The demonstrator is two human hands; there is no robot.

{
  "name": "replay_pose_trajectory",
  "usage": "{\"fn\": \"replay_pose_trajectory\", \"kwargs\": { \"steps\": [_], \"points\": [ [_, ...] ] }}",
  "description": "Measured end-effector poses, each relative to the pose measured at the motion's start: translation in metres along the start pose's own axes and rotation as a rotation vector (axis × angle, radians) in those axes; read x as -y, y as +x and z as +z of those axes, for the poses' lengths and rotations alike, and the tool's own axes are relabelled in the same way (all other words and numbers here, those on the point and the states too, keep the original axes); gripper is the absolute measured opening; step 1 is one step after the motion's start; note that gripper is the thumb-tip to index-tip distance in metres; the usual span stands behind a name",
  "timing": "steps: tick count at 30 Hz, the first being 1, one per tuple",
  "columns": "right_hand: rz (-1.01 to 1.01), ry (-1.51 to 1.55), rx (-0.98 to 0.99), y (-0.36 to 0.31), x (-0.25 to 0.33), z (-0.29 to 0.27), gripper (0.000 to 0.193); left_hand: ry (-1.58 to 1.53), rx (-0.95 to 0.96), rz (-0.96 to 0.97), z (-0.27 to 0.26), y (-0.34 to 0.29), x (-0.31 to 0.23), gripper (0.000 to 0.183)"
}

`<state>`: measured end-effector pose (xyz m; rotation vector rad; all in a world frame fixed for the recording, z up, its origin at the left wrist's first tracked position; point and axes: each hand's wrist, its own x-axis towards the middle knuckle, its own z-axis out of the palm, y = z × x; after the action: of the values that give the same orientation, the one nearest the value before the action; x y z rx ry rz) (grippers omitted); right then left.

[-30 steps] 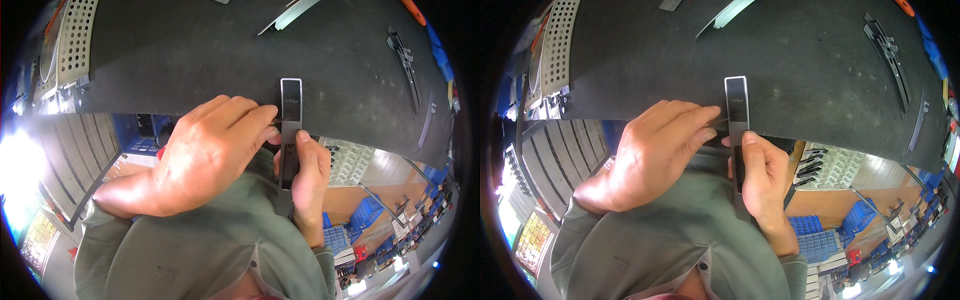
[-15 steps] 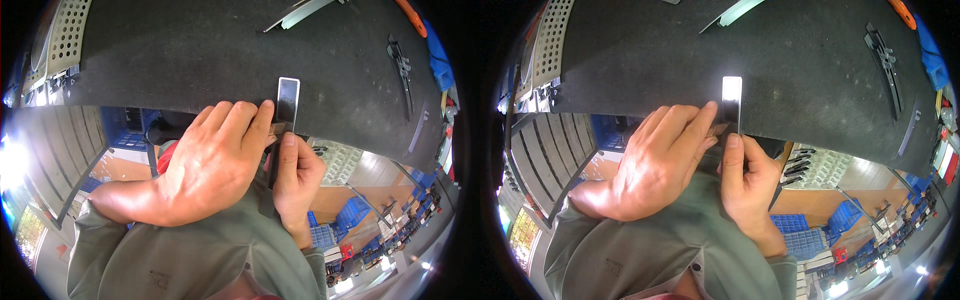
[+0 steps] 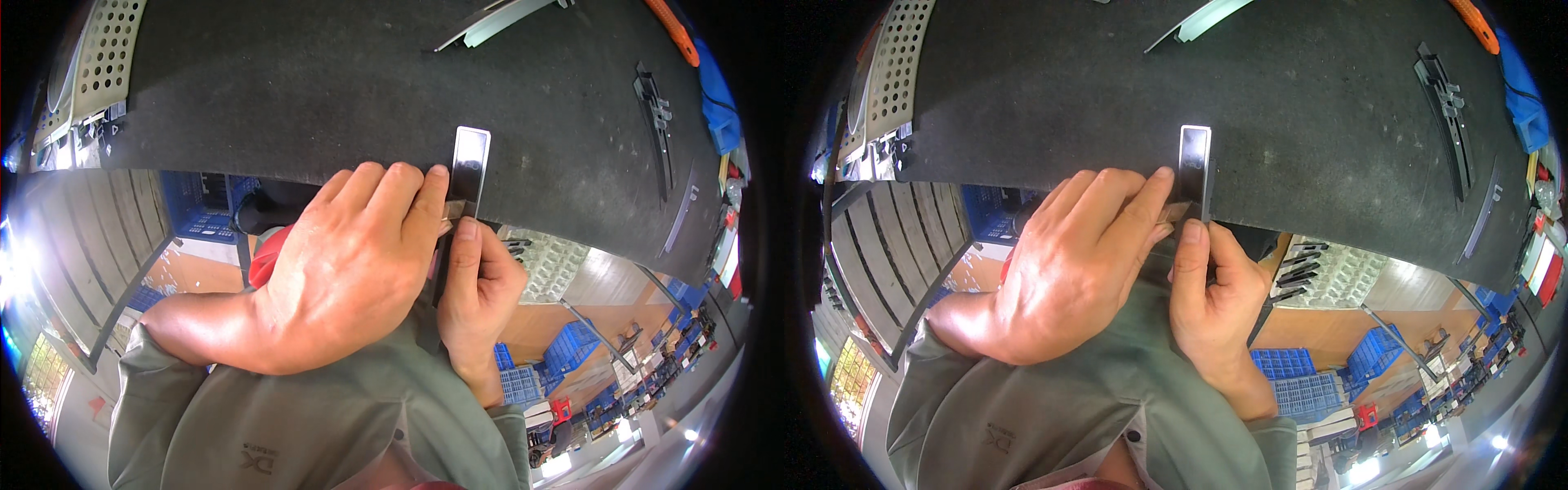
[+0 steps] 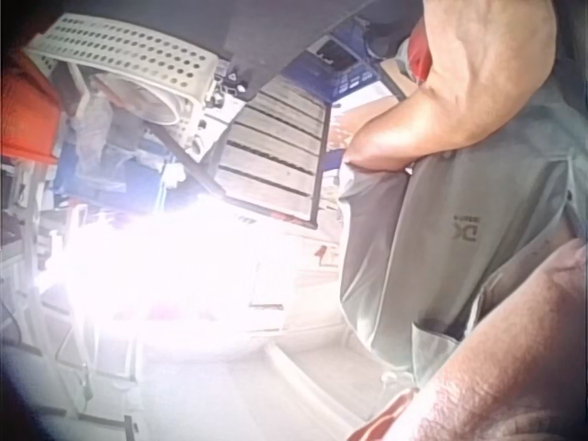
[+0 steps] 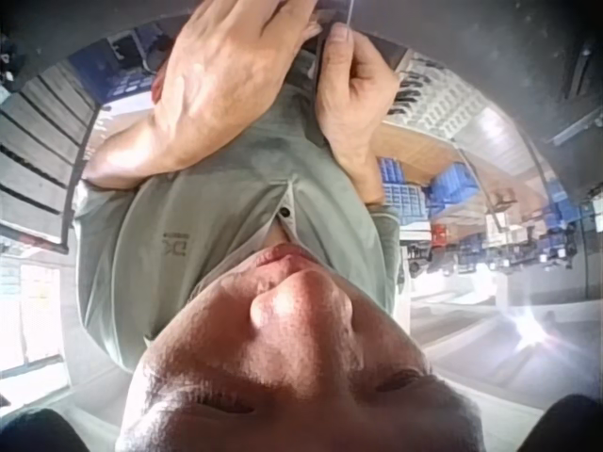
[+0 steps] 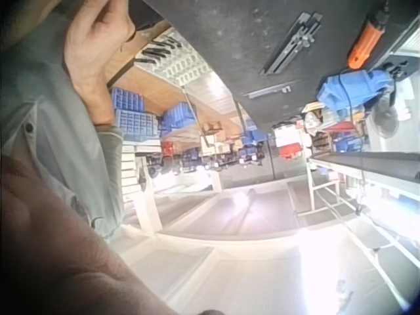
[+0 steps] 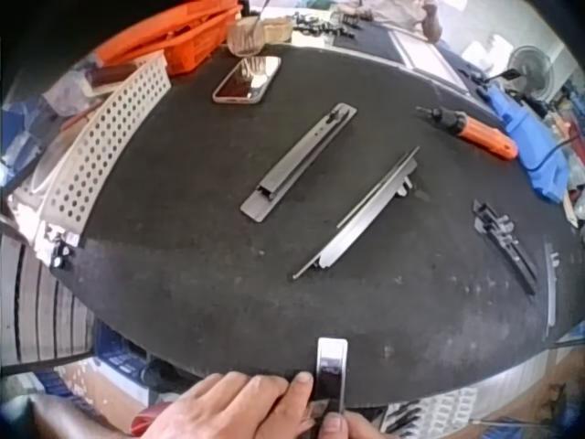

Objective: Manually assembling and inspecting small metal slide rails or hardware components.

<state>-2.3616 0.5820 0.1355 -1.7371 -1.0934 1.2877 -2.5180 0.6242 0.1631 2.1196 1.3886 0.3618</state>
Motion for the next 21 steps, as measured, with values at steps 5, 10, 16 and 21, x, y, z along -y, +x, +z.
{"fn": "replay_pose_trajectory", "kwargs": {
  "steps": [5,10,16,21],
  "points": [
    [-0.026,-0.032,-0.008,0.0,-0.001,0.0,0.029,0.007,0.02,-0.003,-0.003,0.002,-0.001,0.048],
    [-0.117,-0.126,-0.025,0.001,-0.011,-0.001,0.024,0.032,0.083,0.011,-0.008,0.006,0.001,0.042],
    [-0.219,-0.198,0.009,0.006,-0.016,-0.007,0.021,0.016,0.222,0.086,-0.022,0.016,0.009,0.037],
    [-0.213,-0.22,0.037,0.007,-0.018,-0.009,0.019,0.057,0.246,0.102,-0.021,0.02,0.009,0.037]
  ]
}}
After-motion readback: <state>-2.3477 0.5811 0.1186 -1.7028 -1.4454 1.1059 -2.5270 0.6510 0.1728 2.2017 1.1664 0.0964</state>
